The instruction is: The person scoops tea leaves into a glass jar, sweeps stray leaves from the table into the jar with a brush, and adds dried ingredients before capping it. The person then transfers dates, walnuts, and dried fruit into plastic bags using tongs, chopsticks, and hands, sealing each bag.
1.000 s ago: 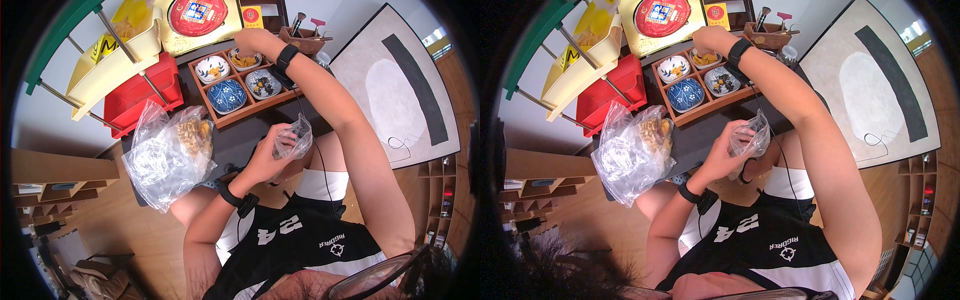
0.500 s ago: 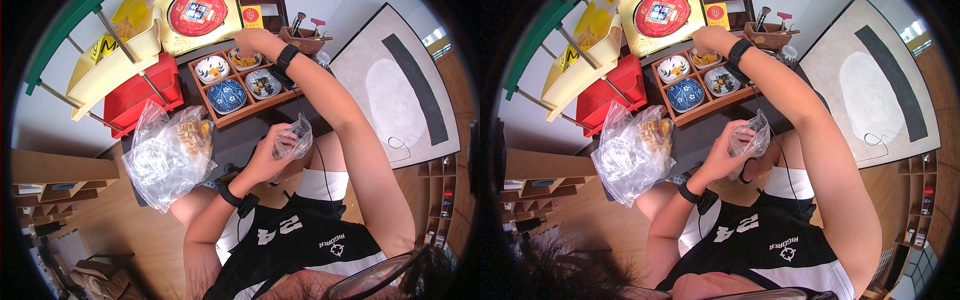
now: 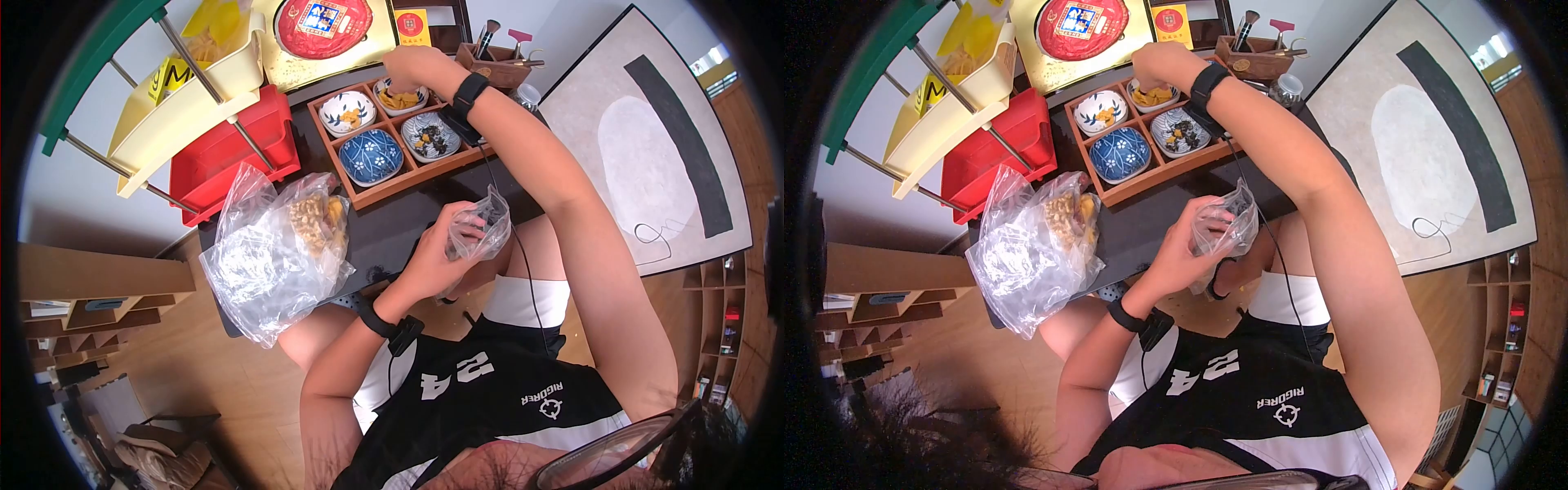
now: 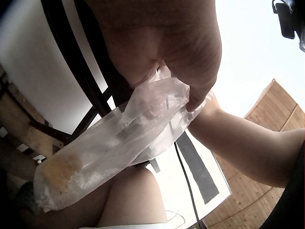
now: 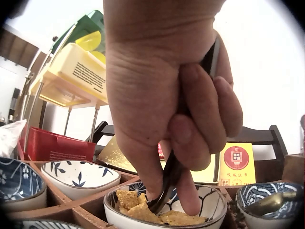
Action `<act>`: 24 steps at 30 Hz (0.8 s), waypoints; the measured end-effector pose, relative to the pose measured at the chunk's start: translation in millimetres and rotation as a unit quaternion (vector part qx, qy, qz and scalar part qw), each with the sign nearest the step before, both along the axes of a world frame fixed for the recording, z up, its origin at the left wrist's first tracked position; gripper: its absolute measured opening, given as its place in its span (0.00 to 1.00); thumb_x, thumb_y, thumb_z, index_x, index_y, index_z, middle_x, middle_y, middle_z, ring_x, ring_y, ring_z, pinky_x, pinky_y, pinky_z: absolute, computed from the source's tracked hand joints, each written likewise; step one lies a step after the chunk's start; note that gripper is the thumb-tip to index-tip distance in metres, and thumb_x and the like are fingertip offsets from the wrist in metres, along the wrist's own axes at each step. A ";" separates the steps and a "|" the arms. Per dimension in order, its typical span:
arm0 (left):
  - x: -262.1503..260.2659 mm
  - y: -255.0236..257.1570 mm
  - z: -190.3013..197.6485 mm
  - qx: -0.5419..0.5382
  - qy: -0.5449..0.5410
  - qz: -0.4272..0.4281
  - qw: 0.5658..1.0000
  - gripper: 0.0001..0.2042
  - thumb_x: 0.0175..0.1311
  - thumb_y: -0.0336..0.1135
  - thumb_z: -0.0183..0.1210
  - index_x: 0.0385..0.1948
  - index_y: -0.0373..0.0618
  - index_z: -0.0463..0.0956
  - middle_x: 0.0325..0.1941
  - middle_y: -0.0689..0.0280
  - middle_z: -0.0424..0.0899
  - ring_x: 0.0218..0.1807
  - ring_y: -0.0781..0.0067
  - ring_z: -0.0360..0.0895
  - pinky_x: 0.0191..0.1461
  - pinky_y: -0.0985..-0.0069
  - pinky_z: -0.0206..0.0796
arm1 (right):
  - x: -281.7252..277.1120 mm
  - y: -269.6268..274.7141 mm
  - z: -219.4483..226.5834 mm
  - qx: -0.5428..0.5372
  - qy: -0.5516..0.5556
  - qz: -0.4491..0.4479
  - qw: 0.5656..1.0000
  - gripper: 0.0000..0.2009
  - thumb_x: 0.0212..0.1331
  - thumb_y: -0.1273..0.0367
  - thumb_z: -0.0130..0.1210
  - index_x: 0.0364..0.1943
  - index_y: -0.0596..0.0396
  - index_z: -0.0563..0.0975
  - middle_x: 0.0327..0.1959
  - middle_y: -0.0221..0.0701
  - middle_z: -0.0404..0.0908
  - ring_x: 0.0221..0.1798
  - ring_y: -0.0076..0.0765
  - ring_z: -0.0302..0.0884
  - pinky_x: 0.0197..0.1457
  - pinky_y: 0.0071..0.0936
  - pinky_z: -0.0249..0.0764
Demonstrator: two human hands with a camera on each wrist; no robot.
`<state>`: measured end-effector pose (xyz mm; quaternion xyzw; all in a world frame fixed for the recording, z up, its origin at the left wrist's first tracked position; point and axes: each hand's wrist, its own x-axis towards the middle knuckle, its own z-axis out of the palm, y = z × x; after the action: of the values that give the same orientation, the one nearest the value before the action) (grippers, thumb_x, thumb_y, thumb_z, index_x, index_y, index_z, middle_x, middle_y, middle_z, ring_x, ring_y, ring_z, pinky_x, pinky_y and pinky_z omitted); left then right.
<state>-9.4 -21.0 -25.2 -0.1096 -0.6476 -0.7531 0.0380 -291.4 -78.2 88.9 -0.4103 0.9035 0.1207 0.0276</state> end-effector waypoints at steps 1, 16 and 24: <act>0.0 0.0 -0.1 0.001 0.002 0.000 1.000 0.32 0.63 0.22 0.68 0.67 0.43 0.62 0.55 0.59 0.80 0.55 0.71 0.81 0.60 0.70 0.74 | -0.9 0.0 -0.9 0.000 0.000 0.000 1.000 0.10 0.53 0.66 0.64 0.37 0.55 0.88 0.31 0.33 0.91 0.36 0.39 0.90 0.41 0.40 0.84; -0.4 0.1 -0.5 -0.007 0.004 0.002 1.000 0.32 0.62 0.22 0.68 0.67 0.43 0.62 0.56 0.59 0.80 0.55 0.71 0.81 0.60 0.70 0.74 | -6.1 2.1 -7.6 -0.031 0.006 0.013 0.999 0.11 0.50 0.66 0.64 0.35 0.56 0.88 0.31 0.35 0.90 0.36 0.42 0.89 0.40 0.41 0.84; -0.2 -0.1 0.0 -0.006 0.003 0.001 1.000 0.32 0.63 0.23 0.68 0.67 0.43 0.62 0.56 0.59 0.80 0.54 0.71 0.81 0.60 0.70 0.74 | 0.5 1.6 -1.4 -0.010 0.006 0.007 1.000 0.10 0.52 0.67 0.64 0.36 0.56 0.88 0.32 0.35 0.91 0.37 0.41 0.90 0.41 0.41 0.84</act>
<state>-9.5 -21.0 -25.3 -0.1115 -0.6523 -0.7486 0.0402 -291.0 -76.6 87.5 -0.4162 0.9019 0.1144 0.0174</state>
